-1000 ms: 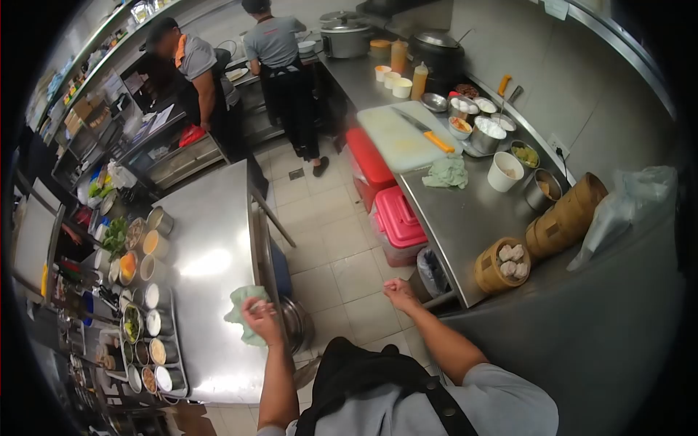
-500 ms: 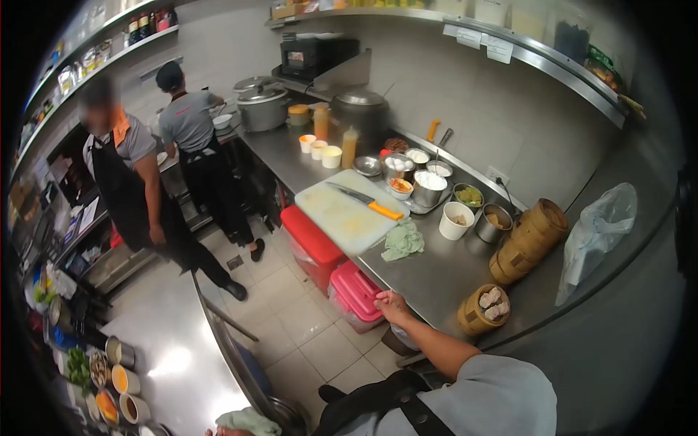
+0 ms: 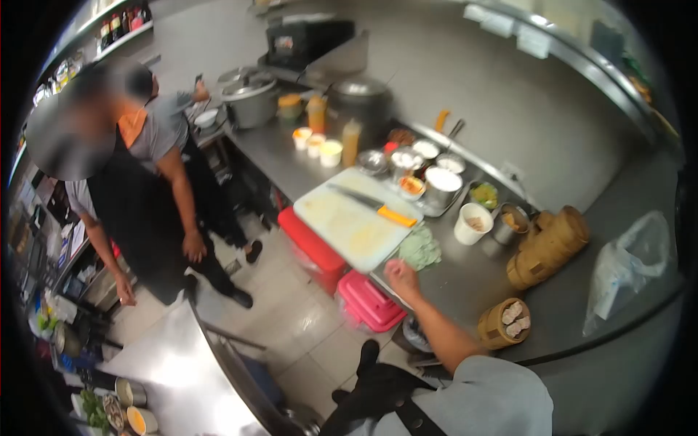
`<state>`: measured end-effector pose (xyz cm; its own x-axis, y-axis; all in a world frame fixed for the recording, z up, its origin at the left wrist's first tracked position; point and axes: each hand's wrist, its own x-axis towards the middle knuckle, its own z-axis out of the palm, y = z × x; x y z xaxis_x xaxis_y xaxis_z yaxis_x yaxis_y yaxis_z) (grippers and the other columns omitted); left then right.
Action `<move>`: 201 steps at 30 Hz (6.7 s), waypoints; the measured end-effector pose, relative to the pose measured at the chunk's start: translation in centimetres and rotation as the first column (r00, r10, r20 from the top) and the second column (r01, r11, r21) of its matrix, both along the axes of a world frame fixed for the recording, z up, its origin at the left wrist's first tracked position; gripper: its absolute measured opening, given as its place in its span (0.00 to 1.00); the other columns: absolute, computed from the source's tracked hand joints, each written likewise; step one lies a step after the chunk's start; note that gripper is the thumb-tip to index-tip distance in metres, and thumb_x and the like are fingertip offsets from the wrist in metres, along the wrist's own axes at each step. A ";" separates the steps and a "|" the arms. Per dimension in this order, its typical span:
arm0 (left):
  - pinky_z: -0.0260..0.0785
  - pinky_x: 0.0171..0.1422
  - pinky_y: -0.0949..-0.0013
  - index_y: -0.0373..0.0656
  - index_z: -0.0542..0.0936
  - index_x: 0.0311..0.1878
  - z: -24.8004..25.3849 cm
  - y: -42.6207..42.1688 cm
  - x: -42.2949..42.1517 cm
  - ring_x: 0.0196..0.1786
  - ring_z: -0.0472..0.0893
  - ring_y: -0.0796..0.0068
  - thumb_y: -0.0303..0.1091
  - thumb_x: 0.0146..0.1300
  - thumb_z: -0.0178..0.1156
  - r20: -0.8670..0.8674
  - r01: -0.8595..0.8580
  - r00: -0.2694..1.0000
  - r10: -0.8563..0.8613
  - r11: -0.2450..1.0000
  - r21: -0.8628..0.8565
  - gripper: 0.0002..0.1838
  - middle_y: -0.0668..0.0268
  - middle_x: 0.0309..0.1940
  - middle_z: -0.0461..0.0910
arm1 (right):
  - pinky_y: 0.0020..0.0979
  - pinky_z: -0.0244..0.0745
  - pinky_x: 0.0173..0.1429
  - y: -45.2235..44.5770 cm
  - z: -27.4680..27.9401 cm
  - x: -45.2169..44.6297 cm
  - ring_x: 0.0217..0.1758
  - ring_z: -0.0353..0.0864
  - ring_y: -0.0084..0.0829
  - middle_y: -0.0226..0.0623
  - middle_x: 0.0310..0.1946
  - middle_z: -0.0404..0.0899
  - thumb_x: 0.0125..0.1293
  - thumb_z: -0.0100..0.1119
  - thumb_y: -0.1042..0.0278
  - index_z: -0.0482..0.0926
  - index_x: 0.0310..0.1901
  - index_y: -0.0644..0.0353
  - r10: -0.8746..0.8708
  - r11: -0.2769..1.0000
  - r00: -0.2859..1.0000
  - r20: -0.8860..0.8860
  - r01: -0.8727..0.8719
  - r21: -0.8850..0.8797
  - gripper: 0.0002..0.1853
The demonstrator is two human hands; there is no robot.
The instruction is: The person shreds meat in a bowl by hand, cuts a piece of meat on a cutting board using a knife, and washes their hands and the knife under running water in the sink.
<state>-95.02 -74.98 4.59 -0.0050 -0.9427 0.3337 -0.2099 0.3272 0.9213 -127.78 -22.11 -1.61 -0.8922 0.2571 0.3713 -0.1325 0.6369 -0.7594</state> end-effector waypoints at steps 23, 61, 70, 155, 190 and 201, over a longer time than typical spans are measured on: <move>0.62 0.26 0.83 0.46 0.62 0.55 2.6 21.6 -41.1 0.26 0.66 0.87 0.30 0.63 0.56 -0.372 0.982 0.129 -0.919 0.067 0.176 0.20 0.65 0.40 0.72 | 0.41 0.71 0.51 7.6 5.3 -22.5 0.47 0.75 0.44 0.47 0.38 0.76 0.48 0.59 0.58 0.77 0.38 0.65 -0.022 0.870 0.903 0.429 -0.195 0.453 0.20; 0.63 0.25 0.80 0.41 0.66 0.51 11.5 56.2 5.0 0.26 0.70 0.80 0.31 0.59 0.59 -0.355 -0.539 -0.792 0.496 -0.842 0.027 0.18 0.61 0.32 0.74 | 0.41 0.74 0.35 -26.4 9.9 69.1 0.30 0.77 0.46 0.44 0.25 0.75 0.39 0.64 0.61 0.74 0.27 0.63 -0.789 -0.241 -0.445 0.423 0.858 0.454 0.16; 0.59 0.22 0.83 0.41 0.68 0.49 12.3 63.5 30.7 0.21 0.69 0.82 0.29 0.63 0.55 -0.513 -0.663 -0.649 0.562 -0.748 0.020 0.13 0.60 0.31 0.75 | 0.39 0.72 0.35 -20.1 2.8 77.2 0.28 0.76 0.46 0.45 0.25 0.74 0.42 0.65 0.61 0.77 0.26 0.68 -0.492 -0.802 -0.804 0.335 0.568 0.186 0.17; 0.72 0.52 0.54 0.42 0.74 0.47 -7.0 176.1 107.6 0.49 0.78 0.60 0.44 0.66 0.48 -0.796 -0.832 -0.499 0.343 -0.447 0.329 0.16 0.57 0.47 0.77 | 0.24 0.70 0.41 99.5 4.4 149.3 0.35 0.75 0.23 0.33 0.29 0.78 0.60 0.62 0.61 0.81 0.38 0.62 -0.880 -0.471 -0.430 0.201 0.840 -0.270 0.13; 0.71 0.48 0.68 0.36 0.78 0.47 -5.3 182.6 109.2 0.42 0.81 0.64 0.34 0.60 0.53 0.196 -0.630 -0.676 0.710 -0.695 0.347 0.16 0.59 0.40 0.82 | 0.28 0.71 0.38 120.6 0.5 146.3 0.36 0.77 0.25 0.36 0.34 0.79 0.61 0.50 0.73 0.78 0.39 0.64 -0.936 -0.302 -0.304 0.177 0.434 -0.849 0.08; 0.57 0.69 0.59 0.37 0.62 0.65 -13.5 185.1 112.6 0.64 0.65 0.48 0.30 0.59 0.49 0.878 -0.792 -0.368 0.307 -0.598 -0.123 0.28 0.50 0.63 0.64 | 0.43 0.64 0.56 88.0 0.9 146.1 0.52 0.70 0.47 0.46 0.44 0.73 0.51 0.65 0.66 0.73 0.47 0.58 -0.666 -0.659 -0.718 0.203 0.693 0.292 0.20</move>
